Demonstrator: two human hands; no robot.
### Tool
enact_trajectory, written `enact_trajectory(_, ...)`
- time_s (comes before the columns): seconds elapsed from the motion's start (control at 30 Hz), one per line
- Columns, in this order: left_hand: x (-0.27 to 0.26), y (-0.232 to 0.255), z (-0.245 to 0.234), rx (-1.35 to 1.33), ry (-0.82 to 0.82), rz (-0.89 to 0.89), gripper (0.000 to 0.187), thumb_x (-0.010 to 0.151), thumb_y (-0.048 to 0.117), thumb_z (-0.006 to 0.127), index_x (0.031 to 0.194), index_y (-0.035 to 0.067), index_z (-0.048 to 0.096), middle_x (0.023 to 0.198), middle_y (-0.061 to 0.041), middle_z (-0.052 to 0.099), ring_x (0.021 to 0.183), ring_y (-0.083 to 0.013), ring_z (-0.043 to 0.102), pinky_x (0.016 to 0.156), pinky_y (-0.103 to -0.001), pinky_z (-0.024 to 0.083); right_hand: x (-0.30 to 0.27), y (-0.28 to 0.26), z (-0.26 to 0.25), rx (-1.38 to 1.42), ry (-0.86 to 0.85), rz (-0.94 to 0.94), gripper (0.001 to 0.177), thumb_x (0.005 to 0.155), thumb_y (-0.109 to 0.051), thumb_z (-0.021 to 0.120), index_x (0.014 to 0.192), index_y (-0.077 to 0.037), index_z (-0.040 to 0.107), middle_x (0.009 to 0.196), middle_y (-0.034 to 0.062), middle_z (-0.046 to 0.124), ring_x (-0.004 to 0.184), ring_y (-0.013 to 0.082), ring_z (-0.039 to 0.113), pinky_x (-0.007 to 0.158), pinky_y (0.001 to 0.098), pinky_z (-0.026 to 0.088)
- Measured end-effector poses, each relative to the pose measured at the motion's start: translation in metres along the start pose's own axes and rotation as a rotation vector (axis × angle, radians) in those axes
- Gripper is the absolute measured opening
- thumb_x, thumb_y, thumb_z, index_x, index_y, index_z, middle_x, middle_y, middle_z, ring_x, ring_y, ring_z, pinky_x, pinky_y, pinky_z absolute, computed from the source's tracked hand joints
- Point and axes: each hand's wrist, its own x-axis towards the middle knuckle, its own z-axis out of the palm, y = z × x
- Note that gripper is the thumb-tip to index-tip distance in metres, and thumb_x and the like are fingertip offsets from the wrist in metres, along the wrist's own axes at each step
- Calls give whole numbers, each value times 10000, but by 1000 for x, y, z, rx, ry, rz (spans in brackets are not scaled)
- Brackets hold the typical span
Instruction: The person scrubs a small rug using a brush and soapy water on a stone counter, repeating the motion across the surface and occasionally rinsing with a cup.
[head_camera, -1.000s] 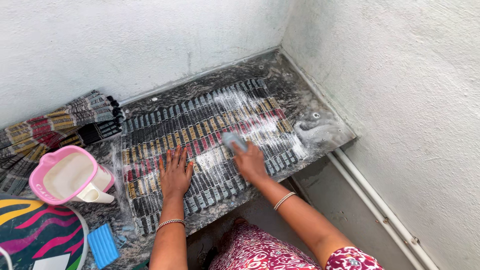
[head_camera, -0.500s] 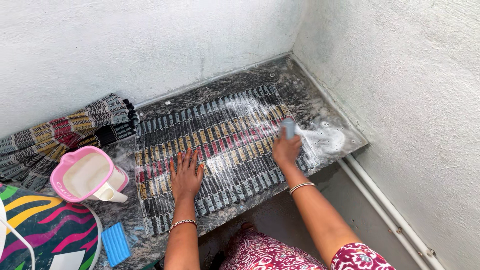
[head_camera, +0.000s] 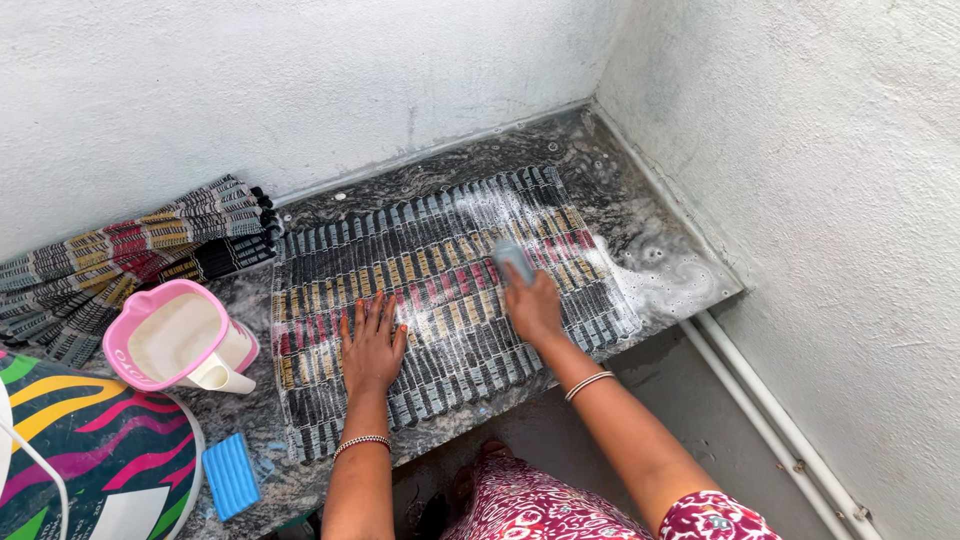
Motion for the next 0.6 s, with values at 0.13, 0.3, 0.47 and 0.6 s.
enact_trajectory(0.13, -1, 1, -4, -1, -8, 4, 613, 1008, 588, 187, 1591, 398, 177, 1679, 119, 121, 1542, -169, 63, 1253, -452, 45, 36, 122, -6, 5, 38, 406, 602, 1044, -447, 421, 1620, -381, 261, 1400, 305, 398, 1193, 427, 497, 1011, 529, 454)
enact_trajectory(0.3, -1, 5, -15, -28, -37, -17, 608, 1005, 585, 210, 1586, 408, 195, 1678, 128, 132, 1546, -169, 70, 1259, -469, 50, 66, 153, 0, 17, 112, 711, 589, 1052, -453, 422, 1616, -372, 274, 1439, 315, 315, 1228, 449, 423, 1035, 548, 409)
enact_trajectory(0.47, -1, 6, -19, -28, -47, -31, 608, 995, 588, 228, 1581, 425, 207, 1675, 133, 136, 1544, -164, 80, 1262, -464, 55, 58, 19, 3, 89, -8, 426, 676, 1017, -423, 491, 1621, -306, 209, 1460, 343, 247, 1103, 382, 517, 909, 466, 518)
enact_trajectory(0.6, -2, 6, -17, -17, -27, -31, 608, 992, 596, 226, 1579, 436, 209, 1665, 132, 145, 1538, -165, 90, 1262, -466, 61, 4, -110, 13, 51, -205, -116, 611, 1049, -345, 491, 1618, -229, 298, 1326, 260, 405, 1133, 334, 461, 912, 405, 518)
